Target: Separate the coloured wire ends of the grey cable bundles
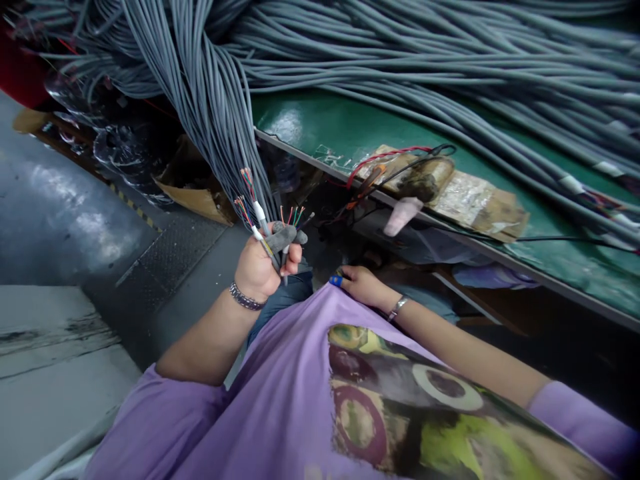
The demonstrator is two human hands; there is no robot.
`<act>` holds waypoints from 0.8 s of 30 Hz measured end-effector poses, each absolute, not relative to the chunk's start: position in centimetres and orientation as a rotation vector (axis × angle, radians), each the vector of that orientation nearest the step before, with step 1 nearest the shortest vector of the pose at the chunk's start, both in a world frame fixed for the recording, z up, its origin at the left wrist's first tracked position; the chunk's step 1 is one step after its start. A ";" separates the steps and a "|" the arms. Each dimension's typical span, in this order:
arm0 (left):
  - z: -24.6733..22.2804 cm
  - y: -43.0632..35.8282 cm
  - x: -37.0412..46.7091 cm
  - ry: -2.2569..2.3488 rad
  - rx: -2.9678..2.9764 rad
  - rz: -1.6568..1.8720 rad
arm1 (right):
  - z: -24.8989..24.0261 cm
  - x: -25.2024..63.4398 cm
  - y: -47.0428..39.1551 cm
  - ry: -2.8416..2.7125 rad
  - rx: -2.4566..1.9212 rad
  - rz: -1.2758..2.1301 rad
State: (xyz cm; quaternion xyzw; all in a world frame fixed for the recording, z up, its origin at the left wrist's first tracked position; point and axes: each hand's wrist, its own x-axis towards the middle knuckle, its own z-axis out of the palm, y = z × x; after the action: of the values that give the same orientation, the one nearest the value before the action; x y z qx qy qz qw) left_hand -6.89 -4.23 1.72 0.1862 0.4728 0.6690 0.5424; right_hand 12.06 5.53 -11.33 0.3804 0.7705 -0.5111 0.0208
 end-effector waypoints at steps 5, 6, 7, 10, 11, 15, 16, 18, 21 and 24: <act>1.8 -3.4 -3.2 1.140 0.449 1.621 | -10.7 13.0 5.5 2.047 1.421 -1.948; 1.7 -3.3 -2.5 1.145 0.469 1.590 | -10.3 13.4 5.6 2.017 1.464 -2.022; 1.5 -3.3 -1.8 1.147 0.486 1.549 | -9.8 13.8 5.8 2.019 1.498 -2.066; 0.6 -3.4 -0.8 1.139 0.524 1.425 | -7.9 15.3 6.4 2.082 1.564 -2.166; 0.3 -3.4 -0.7 1.132 0.526 1.397 | -7.3 15.8 6.6 2.090 1.581 -2.218; -0.6 -3.5 -0.8 1.105 0.537 1.338 | -5.4 16.9 7.0 1.974 1.609 -2.506; -0.7 -3.4 -0.9 1.091 0.545 1.325 | -5.0 16.8 7.1 1.911 1.608 -2.592; -0.8 -3.1 -1.0 1.064 0.559 1.299 | -4.4 16.3 7.6 1.737 1.579 -2.791; -0.8 -2.2 -1.0 1.030 0.556 1.267 | -3.4 15.0 8.7 1.404 1.374 -3.078; -0.5 -1.2 -0.9 1.009 0.569 1.236 | -2.2 13.8 9.7 1.210 1.090 -3.226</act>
State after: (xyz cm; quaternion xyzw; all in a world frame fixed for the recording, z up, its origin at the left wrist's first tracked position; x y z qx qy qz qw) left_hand -0.88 -1.20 -0.48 0.2518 0.4461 0.5466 0.6624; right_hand 13.81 9.74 -2.23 0.2933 0.3254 -0.8679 -0.2340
